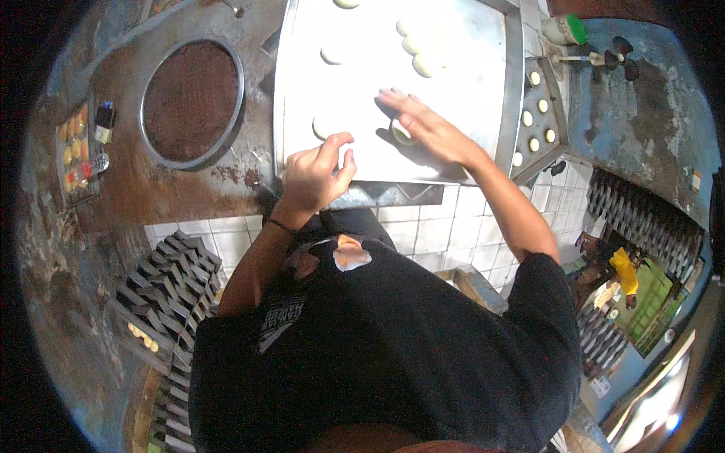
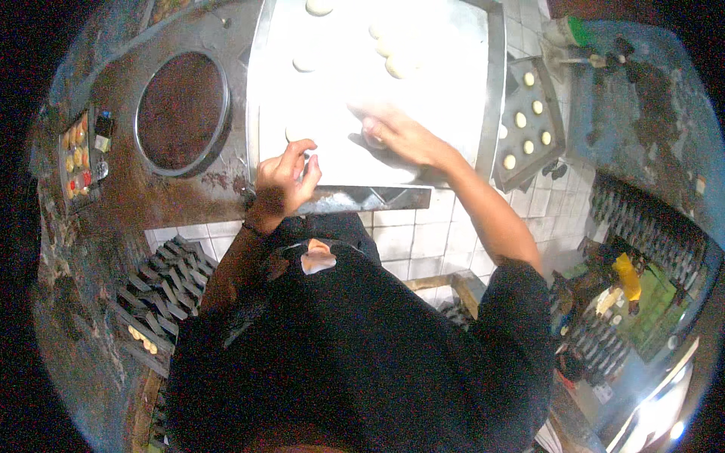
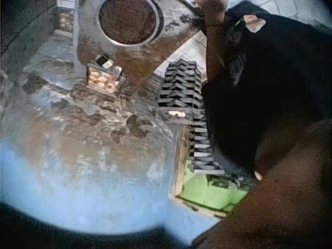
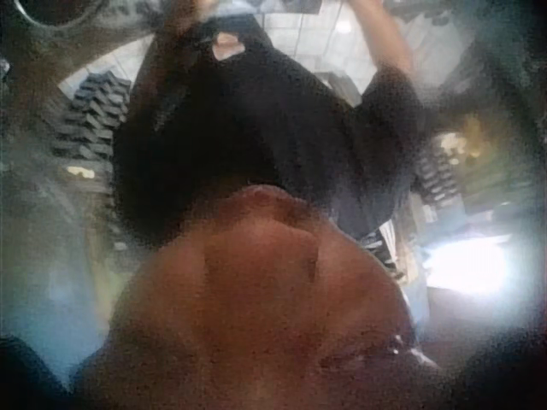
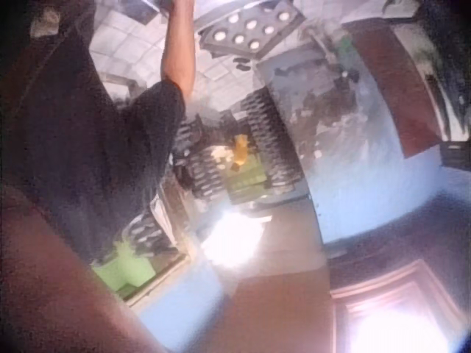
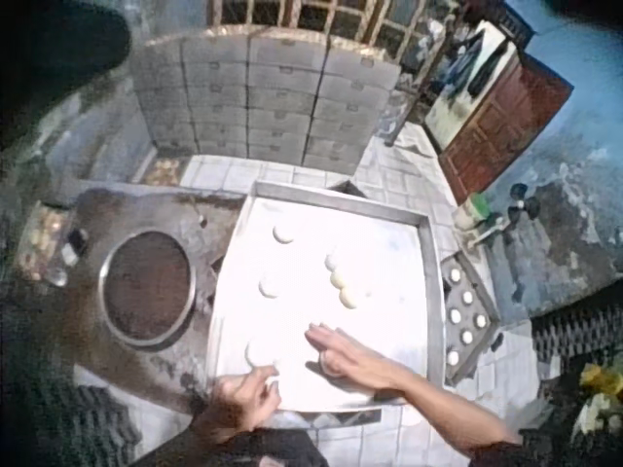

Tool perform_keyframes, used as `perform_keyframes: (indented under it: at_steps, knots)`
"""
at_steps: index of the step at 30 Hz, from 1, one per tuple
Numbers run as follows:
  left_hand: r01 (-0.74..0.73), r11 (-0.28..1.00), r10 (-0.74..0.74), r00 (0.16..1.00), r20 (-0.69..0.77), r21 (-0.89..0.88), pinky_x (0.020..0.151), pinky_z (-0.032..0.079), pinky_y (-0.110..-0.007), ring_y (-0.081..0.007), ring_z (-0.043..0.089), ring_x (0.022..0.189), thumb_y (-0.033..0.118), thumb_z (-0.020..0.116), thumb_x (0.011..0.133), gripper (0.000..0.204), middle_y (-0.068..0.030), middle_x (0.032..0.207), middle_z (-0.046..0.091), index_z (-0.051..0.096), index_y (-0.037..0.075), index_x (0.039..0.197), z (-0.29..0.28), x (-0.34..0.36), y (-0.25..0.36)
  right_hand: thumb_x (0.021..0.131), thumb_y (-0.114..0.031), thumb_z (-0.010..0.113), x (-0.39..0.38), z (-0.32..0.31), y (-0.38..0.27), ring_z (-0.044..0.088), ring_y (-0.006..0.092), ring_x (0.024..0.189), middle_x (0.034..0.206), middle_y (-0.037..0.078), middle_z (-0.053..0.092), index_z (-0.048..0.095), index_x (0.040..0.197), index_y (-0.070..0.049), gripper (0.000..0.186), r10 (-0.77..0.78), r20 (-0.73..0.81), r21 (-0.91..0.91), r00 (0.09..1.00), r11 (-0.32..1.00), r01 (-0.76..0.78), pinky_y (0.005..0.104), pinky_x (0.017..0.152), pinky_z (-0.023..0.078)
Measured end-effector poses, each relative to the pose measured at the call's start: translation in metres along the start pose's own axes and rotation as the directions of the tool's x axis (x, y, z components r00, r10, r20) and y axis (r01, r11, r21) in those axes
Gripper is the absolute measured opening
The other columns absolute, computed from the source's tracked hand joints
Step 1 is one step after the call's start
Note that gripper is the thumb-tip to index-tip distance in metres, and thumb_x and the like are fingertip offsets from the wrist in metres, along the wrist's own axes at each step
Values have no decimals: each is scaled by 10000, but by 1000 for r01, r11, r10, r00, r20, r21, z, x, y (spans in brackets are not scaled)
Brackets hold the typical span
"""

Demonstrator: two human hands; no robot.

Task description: The person flattens pieces of dough, adds a dark paste filling using a spoon, closes the dough to form balls, and places them onto metal trays.

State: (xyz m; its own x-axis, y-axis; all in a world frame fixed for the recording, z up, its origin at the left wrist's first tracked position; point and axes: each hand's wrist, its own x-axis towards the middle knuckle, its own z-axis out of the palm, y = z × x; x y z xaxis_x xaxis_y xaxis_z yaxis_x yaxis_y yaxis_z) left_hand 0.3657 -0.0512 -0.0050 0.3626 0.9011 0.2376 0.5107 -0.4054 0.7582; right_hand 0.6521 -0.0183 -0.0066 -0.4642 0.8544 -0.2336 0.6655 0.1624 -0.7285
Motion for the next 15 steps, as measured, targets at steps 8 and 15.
perform_keyframes:
  at_steps: [8, 15]
  knots:
    - [14, 999, -13, 999, 46, -32, 487, 463, -371, -202, 567, 460, 90, 737, 892, 252, -26, 553, 499, 648, 92, 1128, -3, 2, 4, 875, -154, 727, 30, -63, 24, 633, 257, 1072, 1249, 74, 711, 702, 1325, -126, 452, -184, -261, -780, 948, 619, -94, 405, 891, 494]
    - [52, 998, -51, 999, 9, -42, 533, 498, -357, -200, 614, 542, 75, 731, 880, 231, -78, 668, 603, 655, 54, 1097, -5, -5, 0, 883, -170, 691, 50, -77, 15, 662, 221, 879, 972, 103, 751, 753, 1156, -48, 306, 175, -160, -393, 971, 891, -225, 384, 839, 515]
